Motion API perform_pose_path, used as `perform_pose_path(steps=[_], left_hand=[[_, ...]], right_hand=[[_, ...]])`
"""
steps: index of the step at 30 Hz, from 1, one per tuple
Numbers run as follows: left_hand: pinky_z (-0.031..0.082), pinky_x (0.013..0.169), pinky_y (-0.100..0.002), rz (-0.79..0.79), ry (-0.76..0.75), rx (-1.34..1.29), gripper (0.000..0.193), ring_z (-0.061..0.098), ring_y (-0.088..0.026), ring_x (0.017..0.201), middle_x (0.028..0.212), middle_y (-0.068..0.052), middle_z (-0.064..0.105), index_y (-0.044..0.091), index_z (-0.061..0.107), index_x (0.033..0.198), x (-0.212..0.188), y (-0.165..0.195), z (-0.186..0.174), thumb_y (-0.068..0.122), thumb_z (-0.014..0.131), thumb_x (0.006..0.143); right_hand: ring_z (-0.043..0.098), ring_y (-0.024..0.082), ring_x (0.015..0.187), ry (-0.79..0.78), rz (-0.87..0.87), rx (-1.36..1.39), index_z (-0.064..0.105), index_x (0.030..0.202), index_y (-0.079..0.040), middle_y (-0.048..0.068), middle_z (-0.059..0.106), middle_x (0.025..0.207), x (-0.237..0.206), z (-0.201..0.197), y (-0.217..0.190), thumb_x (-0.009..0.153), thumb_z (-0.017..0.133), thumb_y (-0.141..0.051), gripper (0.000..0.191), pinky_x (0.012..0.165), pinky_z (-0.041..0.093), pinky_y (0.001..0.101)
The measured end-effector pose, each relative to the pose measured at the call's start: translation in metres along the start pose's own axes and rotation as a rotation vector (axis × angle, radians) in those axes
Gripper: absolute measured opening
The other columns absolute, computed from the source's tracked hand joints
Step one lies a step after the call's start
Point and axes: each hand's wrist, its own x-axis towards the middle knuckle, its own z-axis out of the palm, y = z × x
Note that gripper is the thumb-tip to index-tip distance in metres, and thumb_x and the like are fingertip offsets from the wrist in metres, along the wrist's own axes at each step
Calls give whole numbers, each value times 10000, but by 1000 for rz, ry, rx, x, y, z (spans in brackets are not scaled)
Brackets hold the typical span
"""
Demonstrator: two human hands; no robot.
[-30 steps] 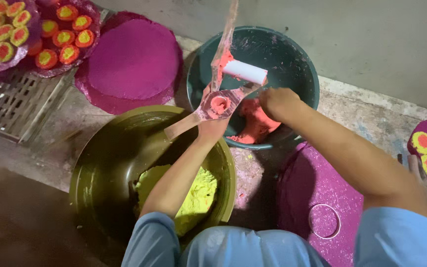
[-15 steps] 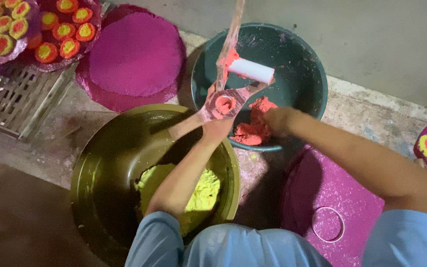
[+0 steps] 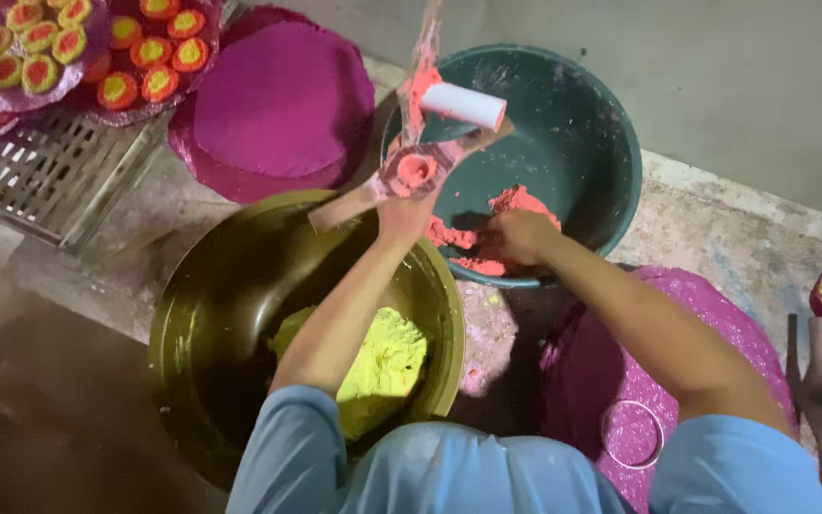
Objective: The person packs pink paste from a bowl into a wooden hand-held extruder press and squeezes it to extrude ring-shaped pieces onto purple boards, arranging the finished rings. Near the end they load yellow paste into the press and begin extruding yellow rings the same way.
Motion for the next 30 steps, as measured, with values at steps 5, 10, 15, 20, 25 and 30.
perform_pose_path(steps=[5, 10, 15, 20, 25, 30], left_hand=[[463, 1118, -441, 335, 22, 397, 585, 573, -375, 1275, 1403, -192, 567, 40, 466, 1441, 28, 34, -44, 196, 739, 948], [508, 1014, -419, -61, -387, 375, 698, 606, -304, 1193, 1239, -136, 594, 79, 417, 1540, 15, 112, -77, 300, 662, 925], [516, 958, -403, 217, -739, 616, 816, 593, -314, 1147, 1234, -135, 568, 68, 349, 1584, -10, 135, -79, 372, 666, 896], [498, 958, -369, 591, -475, 495, 602, 597, -325, 1129, 1322, -161, 595, 49, 441, 1423, -40, 101, -42, 359, 598, 932], [553, 994, -334, 109, -825, 120, 307, 652, -260, 1080, 1155, -129, 663, 42, 590, 1161, -67, 80, -48, 306, 532, 1017], [552, 921, -358, -143, -567, 174, 297, 675, -276, 1020, 1055, -156, 696, 35, 628, 1063, -55, 93, -77, 298, 708, 950]], right_hand=[[582, 85, 695, -88, -18, 650, 726, 1297, -104, -7, 719, 843, -69, -65, 22, 948, 619, -230, 386, 613, 462, 277], [305, 72, 462, -287, 43, 1038, 755, 1280, -117, -62, 367, 544, -146, -108, 21, 940, 602, -267, 402, 405, 240, 251], [396, 123, 487, -233, 59, 524, 811, 1167, -125, 16, 468, 536, -157, -129, -28, 961, 596, -364, 382, 455, 327, 299], [686, 303, 754, 125, -109, -388, 717, 1062, -176, 101, 711, 810, -158, -86, -115, 922, 623, -288, 202, 630, 532, 436], [719, 257, 724, 489, -465, -878, 659, 1084, -60, 89, 688, 824, -204, -61, -151, 827, 608, -171, 284, 543, 567, 366], [703, 330, 654, 462, -58, -416, 669, 1168, -123, 105, 705, 782, -245, -91, -143, 821, 602, -75, 357, 549, 551, 456]])
